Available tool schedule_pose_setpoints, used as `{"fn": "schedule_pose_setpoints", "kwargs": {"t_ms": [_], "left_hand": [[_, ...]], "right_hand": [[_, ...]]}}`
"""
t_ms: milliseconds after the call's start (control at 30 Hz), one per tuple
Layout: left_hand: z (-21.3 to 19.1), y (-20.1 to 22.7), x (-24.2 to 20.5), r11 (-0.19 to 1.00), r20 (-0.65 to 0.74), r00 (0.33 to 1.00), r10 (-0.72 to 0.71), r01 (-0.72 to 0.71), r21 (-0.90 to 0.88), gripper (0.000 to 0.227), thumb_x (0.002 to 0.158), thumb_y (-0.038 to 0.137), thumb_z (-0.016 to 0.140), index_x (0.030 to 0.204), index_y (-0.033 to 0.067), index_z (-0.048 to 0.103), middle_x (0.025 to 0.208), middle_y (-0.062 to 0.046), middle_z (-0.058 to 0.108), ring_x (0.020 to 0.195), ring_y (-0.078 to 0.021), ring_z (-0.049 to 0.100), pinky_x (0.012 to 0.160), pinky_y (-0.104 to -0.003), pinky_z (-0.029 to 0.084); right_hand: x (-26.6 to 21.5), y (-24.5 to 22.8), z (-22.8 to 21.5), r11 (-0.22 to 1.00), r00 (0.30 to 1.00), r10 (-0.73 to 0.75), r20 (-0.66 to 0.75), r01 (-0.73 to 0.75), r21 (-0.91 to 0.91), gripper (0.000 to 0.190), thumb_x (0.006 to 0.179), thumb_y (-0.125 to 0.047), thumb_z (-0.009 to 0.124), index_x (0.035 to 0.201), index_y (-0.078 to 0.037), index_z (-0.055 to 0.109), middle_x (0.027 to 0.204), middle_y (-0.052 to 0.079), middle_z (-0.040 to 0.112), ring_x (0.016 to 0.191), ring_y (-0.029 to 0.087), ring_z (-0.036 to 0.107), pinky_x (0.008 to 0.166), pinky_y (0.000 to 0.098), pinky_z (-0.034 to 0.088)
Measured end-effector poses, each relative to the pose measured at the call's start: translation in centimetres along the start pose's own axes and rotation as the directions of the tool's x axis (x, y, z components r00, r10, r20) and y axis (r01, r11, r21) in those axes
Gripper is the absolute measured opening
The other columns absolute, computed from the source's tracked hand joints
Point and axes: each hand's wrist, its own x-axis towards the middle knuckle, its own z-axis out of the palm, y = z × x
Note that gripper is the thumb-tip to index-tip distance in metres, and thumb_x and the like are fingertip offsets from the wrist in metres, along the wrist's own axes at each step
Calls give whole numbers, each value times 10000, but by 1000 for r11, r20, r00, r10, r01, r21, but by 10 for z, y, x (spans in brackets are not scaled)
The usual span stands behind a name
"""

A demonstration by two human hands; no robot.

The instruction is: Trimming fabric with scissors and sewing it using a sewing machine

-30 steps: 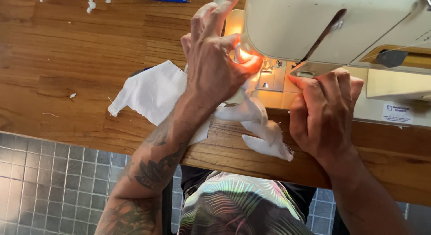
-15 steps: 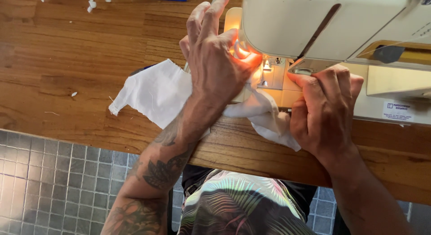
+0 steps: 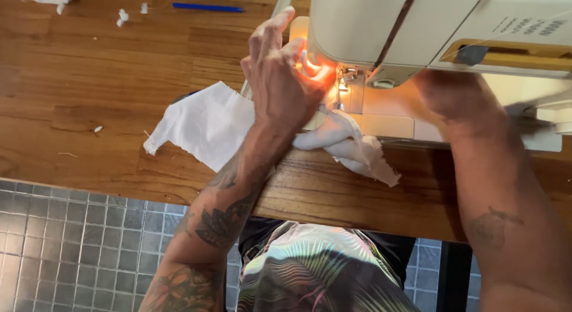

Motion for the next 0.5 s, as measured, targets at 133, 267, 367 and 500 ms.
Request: {"fn": "schedule_pose_setpoints", "kwargs": {"t_ms": [133, 267, 367, 500], "left_hand": [[3, -5, -1, 1000, 9, 1000, -3, 3, -15, 261, 797, 296, 911, 950, 86, 897, 1678, -77, 628, 1526, -313, 554, 994, -562, 521], [5, -6, -3, 999, -28, 999, -22, 21, -36, 281, 833, 313, 849, 980, 81, 910, 1630, -33, 650, 1505, -295, 563, 1016, -575, 490], [5, -5, -3, 999, -19, 1000, -1, 0, -46, 369, 837, 321, 867, 1064, 33, 909, 1611, -62, 667, 1490, -304, 574, 1023, -589, 503], [-6, -9, -3, 995, 3, 1000, -14, 14, -103, 192, 816, 225, 951, 844, 101, 807, 1563, -154, 746, 1431, -332, 666, 1041, -593, 574]], "right_hand": [[22, -28, -19, 972, 989, 146, 12, -146, 182, 119, 803, -70, 643, 807, -188, 636, 746, -8, 555, 696, 227, 552, 581, 432, 405], [40, -60, -40, 889, 955, 291, 59, -292, 353, 129, 840, -71, 629, 790, -172, 566, 748, -14, 501, 703, 205, 494, 584, 438, 348], [48, -83, -60, 788, 908, 405, 107, -406, 463, 164, 868, -71, 619, 778, -160, 515, 749, -18, 461, 709, 188, 451, 586, 442, 305], [65, -109, -87, 625, 840, 512, 178, -506, 595, 225, 904, -71, 605, 761, -142, 446, 751, -22, 407, 717, 167, 392, 588, 449, 248]]}}
